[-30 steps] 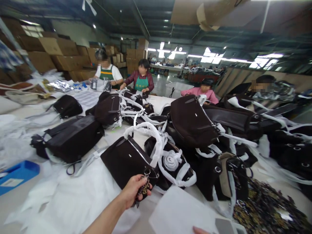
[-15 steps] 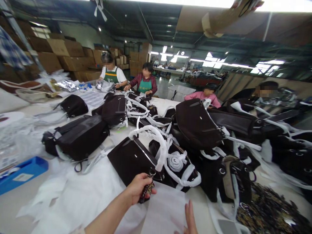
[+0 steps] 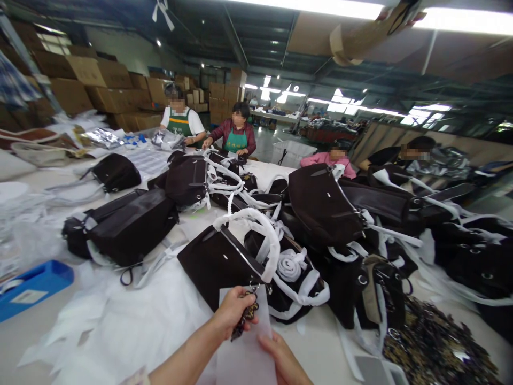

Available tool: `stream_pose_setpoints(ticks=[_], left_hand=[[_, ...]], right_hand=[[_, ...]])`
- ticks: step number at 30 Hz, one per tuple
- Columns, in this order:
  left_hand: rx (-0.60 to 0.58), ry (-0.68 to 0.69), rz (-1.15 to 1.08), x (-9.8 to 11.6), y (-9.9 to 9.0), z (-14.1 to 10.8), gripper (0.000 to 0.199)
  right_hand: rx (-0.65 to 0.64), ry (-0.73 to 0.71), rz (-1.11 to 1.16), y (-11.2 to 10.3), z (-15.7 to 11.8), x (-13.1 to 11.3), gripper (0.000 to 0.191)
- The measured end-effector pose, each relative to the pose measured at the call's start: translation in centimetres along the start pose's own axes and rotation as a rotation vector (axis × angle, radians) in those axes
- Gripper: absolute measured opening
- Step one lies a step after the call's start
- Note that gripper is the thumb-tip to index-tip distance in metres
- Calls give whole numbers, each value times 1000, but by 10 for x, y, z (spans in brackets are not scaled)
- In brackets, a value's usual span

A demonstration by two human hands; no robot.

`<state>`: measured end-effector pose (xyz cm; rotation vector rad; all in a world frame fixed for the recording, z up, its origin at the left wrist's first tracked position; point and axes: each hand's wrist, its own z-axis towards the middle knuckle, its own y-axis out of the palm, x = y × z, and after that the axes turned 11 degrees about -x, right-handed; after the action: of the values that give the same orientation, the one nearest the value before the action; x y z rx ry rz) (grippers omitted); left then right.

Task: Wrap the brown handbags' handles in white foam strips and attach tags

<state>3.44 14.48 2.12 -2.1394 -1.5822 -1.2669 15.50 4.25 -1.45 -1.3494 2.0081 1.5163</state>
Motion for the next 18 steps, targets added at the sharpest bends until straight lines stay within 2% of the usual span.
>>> stream_pose_setpoints(ticks=[2, 4, 10, 14, 18], left_hand=[[16, 7, -1, -3, -2, 0, 19], [34, 24, -5, -5, -3, 1, 21], [81, 32, -34, -14, -4, 5, 24], [97, 66, -21, -20, -2, 7, 24], [123, 103, 64, -18, -2, 6, 16]], right_hand=[[118, -12, 86, -1, 10, 2, 34], [168, -38, 172, -5, 15, 10, 36], [-9, -139, 329, -7, 16, 31, 47], [-5, -96, 307, 0, 21, 18, 34], [10, 16, 320, 2, 29, 4, 21]])
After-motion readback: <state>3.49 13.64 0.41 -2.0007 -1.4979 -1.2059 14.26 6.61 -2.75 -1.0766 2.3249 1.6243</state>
